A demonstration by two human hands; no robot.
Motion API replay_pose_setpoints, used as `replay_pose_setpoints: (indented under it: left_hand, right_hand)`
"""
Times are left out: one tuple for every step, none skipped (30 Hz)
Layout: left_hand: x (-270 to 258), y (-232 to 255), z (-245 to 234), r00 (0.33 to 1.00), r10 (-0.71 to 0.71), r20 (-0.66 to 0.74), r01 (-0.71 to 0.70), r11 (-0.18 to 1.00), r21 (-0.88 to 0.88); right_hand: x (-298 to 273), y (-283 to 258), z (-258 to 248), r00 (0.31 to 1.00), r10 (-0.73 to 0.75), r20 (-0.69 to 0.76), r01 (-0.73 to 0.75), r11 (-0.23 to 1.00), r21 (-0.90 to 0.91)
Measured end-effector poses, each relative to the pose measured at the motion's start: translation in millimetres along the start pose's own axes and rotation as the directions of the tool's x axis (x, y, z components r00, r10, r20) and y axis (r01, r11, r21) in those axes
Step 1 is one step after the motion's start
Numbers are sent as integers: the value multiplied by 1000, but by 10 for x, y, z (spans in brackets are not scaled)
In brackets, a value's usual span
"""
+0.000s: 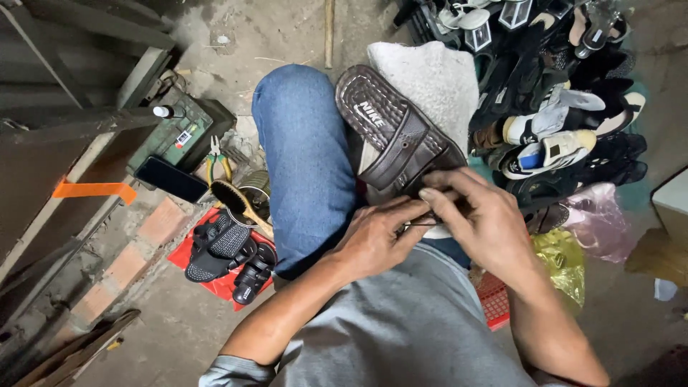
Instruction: Hand-sewing the sole of a brown sandal to the upper part using a needle and thread.
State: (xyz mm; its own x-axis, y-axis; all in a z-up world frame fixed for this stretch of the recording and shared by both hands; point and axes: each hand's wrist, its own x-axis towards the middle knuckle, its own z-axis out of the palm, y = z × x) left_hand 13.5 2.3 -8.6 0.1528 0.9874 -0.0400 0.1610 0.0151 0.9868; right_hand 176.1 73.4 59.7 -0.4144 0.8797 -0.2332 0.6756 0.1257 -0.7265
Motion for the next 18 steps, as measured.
replay_pose_setpoints:
  left_hand:
    - [-3, 9, -19, 1000, 1, 3, -1, 1000, -2]
    - [6, 17, -38, 999, 22, 26, -23, 999, 36]
    - [17, 25, -58, 998, 42, 49, -46, 996, 73]
    - [8, 69, -104, 998, 41, 47, -44, 996, 72]
    - [-1, 110, -151, 998, 43, 35, -45, 996, 82]
    - [-12, 150, -201, 999, 44, 23, -46, 995, 93]
    - [-48, 23, -162, 999, 42, 22, -44, 995, 93]
    - [-75, -106, -126, 996, 38, -75, -37, 999, 16]
    - [-100, -234, -87, 985, 27, -170, -38, 997, -62]
    - [-71, -283, -154, 986, 25, -167, -36, 997, -63]
    - [-43, -332, -221, 969, 45, -244, -32, 998, 57]
    - [-15, -383, -296, 945, 75, -319, -18, 984, 178]
    - [47, -325, -374, 945, 74, -318, -17, 984, 179]
    - [106, -263, -448, 943, 81, -321, 11, 961, 276]
    - [165, -201, -521, 942, 89, -323, 39, 928, 370]
    - [216, -206, -512, 942, 90, -322, 38, 928, 371]
    - [270, -211, -500, 947, 62, -316, 67, 921, 383]
    - [323, -217, -485, 951, 32, -306, 96, 915, 393]
  right_hand:
    - [-15, 92, 63, 1000, 3, -2, -3, 1000, -1]
    - [-21, 186, 118, 999, -18, -40, 20, 998, 52]
    - [-24, 280, 173, 996, -37, -79, 45, 994, 104]
    - [-17, 313, 173, 996, -37, -76, 45, 994, 104]
    - [-8, 346, 174, 995, -37, -95, 56, 978, 199]
    - [1, 378, 181, 993, -35, -114, 68, 954, 293]
    - [-2, 409, 194, 993, -35, -112, 67, 954, 294]
    - [-1, 440, 204, 991, -40, -126, 90, 904, 418]
    - [0, 474, 211, 989, -44, -141, 113, 837, 535]
    - [-15, 531, 245, 989, -39, -142, 110, 837, 536]
    - [-32, 588, 280, 991, 0, -133, 99, 664, 741]
    - [-38, 642, 321, 993, 33, -114, 87, 443, 892]
    - [-43, 714, 338, 993, 34, -113, 87, 441, 893]
    - [-48, 788, 352, 996, 17, -88, 69, 474, 878]
    - [-54, 860, 365, 998, 1, -62, 53, 506, 861]
    - [-27, 752, 323, 998, 1, -63, 54, 505, 861]
    - [1, 646, 279, 1000, -18, 1, 10, 615, 789]
    - [20, 540, 235, 997, -25, 66, -29, 714, 700]
